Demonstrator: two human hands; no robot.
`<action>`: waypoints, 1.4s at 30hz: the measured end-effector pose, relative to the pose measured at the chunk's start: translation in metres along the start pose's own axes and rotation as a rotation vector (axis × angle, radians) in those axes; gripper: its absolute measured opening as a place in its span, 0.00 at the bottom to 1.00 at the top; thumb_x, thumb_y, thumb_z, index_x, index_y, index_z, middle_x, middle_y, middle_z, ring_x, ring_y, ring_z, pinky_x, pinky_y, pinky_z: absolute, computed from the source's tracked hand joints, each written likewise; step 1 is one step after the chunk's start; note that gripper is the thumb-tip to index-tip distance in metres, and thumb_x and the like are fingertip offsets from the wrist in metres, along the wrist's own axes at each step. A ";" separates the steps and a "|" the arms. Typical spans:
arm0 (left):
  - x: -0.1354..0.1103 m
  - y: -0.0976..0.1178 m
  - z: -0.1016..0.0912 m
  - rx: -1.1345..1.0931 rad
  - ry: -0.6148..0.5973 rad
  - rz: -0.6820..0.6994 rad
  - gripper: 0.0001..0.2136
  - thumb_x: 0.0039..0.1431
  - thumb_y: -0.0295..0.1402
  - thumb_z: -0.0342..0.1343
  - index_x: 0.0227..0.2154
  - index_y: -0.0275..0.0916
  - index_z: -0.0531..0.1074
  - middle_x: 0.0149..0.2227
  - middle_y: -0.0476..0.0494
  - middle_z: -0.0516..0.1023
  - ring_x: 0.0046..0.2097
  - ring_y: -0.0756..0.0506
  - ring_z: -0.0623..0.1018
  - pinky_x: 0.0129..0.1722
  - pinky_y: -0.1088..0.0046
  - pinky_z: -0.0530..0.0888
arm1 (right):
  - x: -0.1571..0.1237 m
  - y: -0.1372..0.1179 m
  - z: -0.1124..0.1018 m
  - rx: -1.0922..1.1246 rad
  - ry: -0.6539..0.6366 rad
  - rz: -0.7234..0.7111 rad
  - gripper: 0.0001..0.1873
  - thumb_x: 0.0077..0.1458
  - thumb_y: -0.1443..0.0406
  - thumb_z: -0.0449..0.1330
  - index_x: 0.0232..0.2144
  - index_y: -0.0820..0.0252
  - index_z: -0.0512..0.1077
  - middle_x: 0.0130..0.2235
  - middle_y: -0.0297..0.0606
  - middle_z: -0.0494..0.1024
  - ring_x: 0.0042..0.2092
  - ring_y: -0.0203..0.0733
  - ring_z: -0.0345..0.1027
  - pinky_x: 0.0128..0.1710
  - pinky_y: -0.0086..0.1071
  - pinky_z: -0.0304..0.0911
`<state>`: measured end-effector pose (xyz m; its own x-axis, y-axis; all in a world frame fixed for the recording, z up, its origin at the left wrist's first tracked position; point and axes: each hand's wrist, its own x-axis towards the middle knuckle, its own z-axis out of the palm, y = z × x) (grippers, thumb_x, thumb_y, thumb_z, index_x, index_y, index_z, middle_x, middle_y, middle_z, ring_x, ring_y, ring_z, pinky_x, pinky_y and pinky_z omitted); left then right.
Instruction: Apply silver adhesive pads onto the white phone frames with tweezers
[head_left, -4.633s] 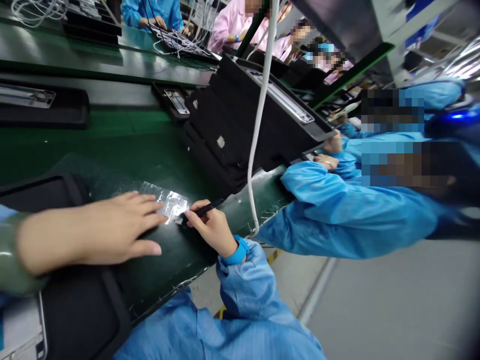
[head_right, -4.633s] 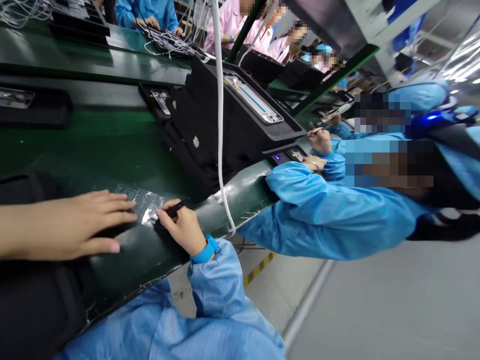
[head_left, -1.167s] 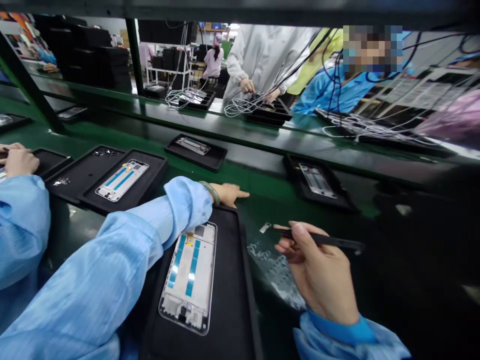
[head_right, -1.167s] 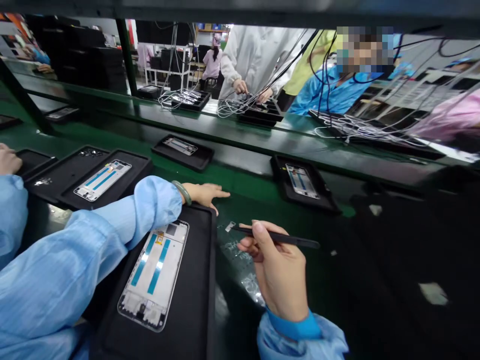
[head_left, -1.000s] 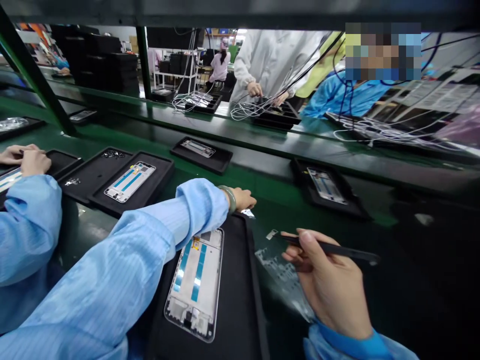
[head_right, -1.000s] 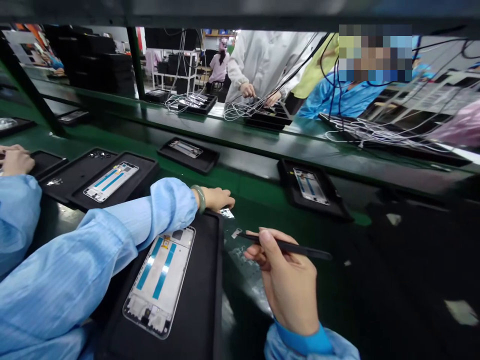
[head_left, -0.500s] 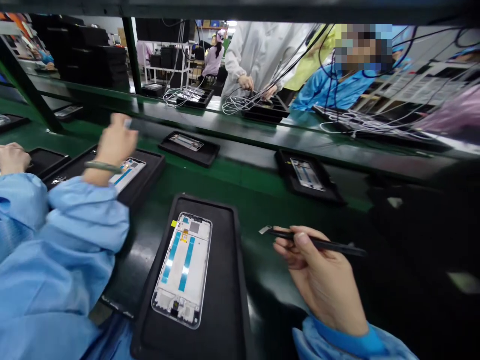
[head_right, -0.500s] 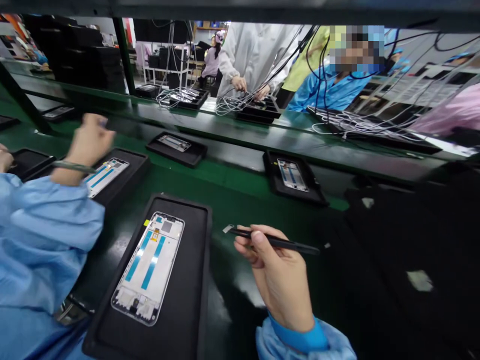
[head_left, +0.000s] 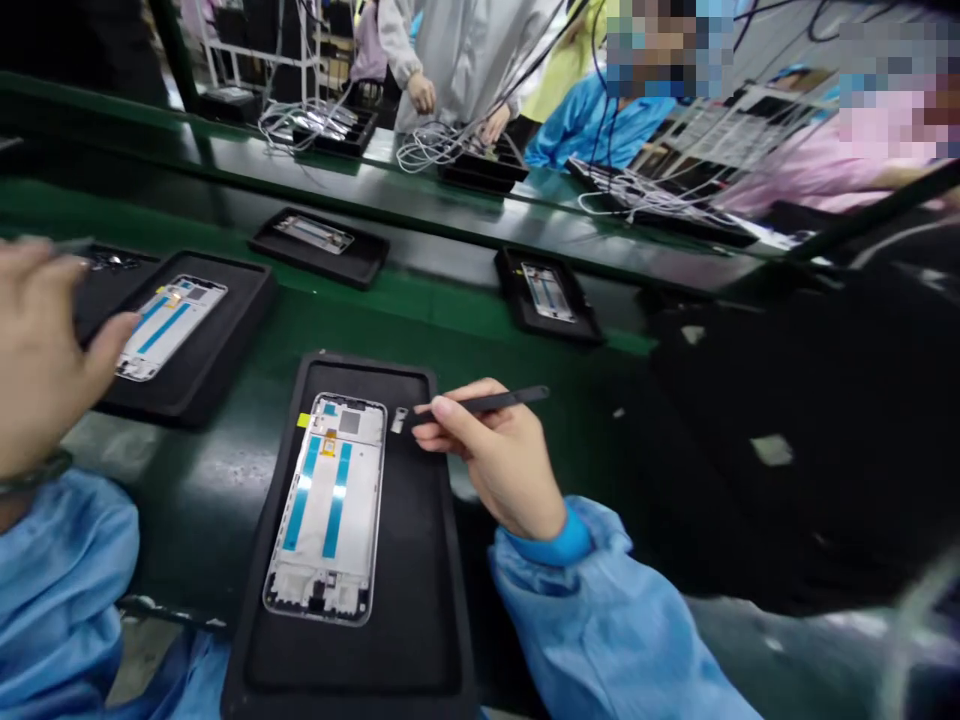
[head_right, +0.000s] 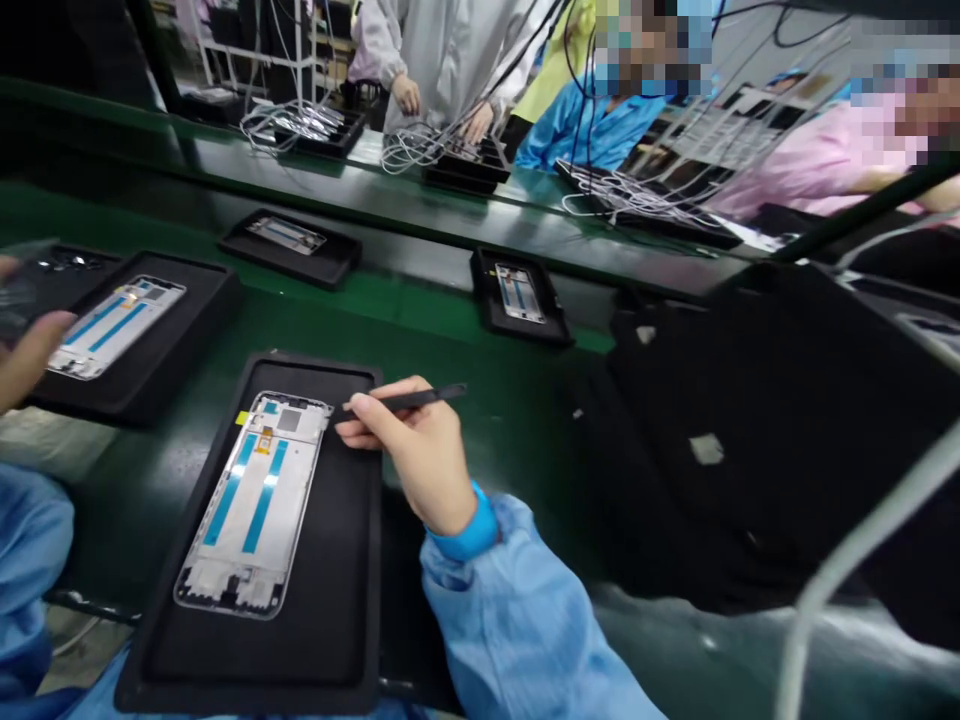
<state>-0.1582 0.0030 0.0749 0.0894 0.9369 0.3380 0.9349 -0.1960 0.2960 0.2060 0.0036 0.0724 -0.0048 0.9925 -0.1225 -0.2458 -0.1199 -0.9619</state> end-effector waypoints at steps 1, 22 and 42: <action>0.002 0.016 0.003 -0.061 -0.017 0.067 0.23 0.63 0.47 0.45 0.59 0.52 0.56 0.65 0.60 0.59 0.67 0.38 0.54 0.66 0.50 0.48 | -0.001 0.002 0.005 -0.001 -0.009 0.010 0.17 0.42 0.61 0.72 0.27 0.62 0.68 0.26 0.35 0.81 0.25 0.37 0.77 0.24 0.23 0.74; -0.023 0.086 0.061 -0.279 -0.328 0.442 0.16 0.57 0.44 0.56 0.47 0.47 0.65 0.56 0.46 0.69 0.65 0.41 0.60 0.67 0.50 0.52 | 0.014 0.014 0.037 -0.093 -0.225 0.132 0.19 0.44 0.59 0.71 0.28 0.58 0.64 0.22 0.30 0.78 0.27 0.37 0.78 0.27 0.25 0.72; -0.022 0.085 0.060 -0.299 -0.338 0.448 0.17 0.58 0.43 0.54 0.50 0.48 0.64 0.58 0.48 0.67 0.66 0.41 0.58 0.66 0.54 0.57 | 0.013 0.017 0.037 -0.206 -0.221 0.091 0.18 0.46 0.56 0.69 0.28 0.58 0.65 0.24 0.31 0.79 0.27 0.37 0.77 0.27 0.26 0.70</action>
<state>-0.0596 -0.0170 0.0387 0.5990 0.7751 0.2011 0.6496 -0.6172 0.4440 0.1660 0.0151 0.0639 -0.2335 0.9563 -0.1760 -0.0335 -0.1888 -0.9814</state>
